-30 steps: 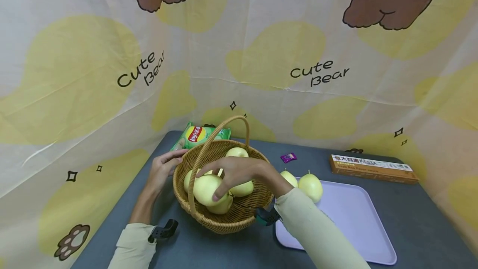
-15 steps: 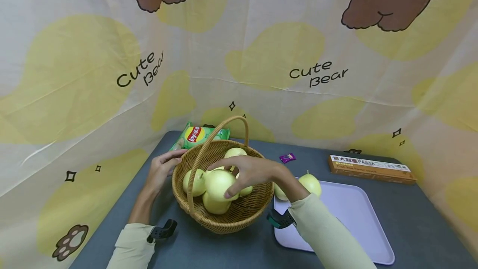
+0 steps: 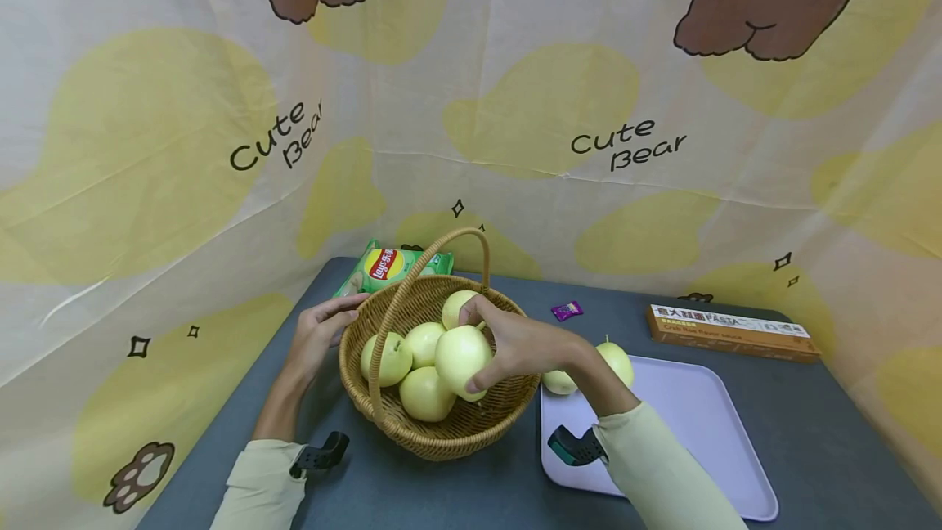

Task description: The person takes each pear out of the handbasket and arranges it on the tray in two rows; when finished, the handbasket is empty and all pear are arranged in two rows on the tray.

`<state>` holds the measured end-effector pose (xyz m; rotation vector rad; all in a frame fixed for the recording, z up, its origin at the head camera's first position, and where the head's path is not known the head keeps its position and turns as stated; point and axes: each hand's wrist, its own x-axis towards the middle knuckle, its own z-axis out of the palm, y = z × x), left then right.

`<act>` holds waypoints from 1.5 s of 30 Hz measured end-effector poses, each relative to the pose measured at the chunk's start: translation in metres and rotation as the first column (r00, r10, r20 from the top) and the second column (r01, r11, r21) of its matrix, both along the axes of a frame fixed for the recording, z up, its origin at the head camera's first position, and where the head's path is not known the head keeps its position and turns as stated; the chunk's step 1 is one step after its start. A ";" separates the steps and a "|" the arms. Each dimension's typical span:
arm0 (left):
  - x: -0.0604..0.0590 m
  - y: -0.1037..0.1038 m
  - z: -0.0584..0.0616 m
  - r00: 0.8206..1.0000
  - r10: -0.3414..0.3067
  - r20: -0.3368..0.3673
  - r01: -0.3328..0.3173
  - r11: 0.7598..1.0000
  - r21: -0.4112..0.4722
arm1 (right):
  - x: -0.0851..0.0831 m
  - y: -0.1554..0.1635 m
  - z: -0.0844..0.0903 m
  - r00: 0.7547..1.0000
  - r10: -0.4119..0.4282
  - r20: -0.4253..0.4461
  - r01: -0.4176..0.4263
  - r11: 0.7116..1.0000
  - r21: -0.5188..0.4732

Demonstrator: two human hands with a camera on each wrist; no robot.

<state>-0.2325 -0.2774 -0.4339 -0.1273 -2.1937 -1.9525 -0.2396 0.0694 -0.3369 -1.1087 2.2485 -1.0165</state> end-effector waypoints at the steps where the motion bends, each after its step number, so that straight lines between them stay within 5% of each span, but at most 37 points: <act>1: 0.000 0.000 0.000 1.000 -0.001 -0.001 0.001 1.000 0.000 | 0.001 0.002 0.000 1.000 -0.003 -0.006 0.003 1.000 -0.008; 13: 0.000 0.000 -0.001 1.000 -0.005 -0.012 0.005 1.000 0.011 | 0.007 0.032 -0.008 0.996 -0.086 -0.010 0.085 0.993 -0.080; 28: 0.001 0.001 0.001 1.000 -0.005 -0.012 0.005 1.000 0.000 | 0.021 0.070 -0.018 0.969 -0.246 0.024 0.244 0.937 -0.251; 45: 0.000 0.001 0.000 1.000 -0.005 -0.008 0.005 1.000 0.007 | 0.032 0.115 -0.030 0.963 -0.269 0.015 0.258 0.902 -0.347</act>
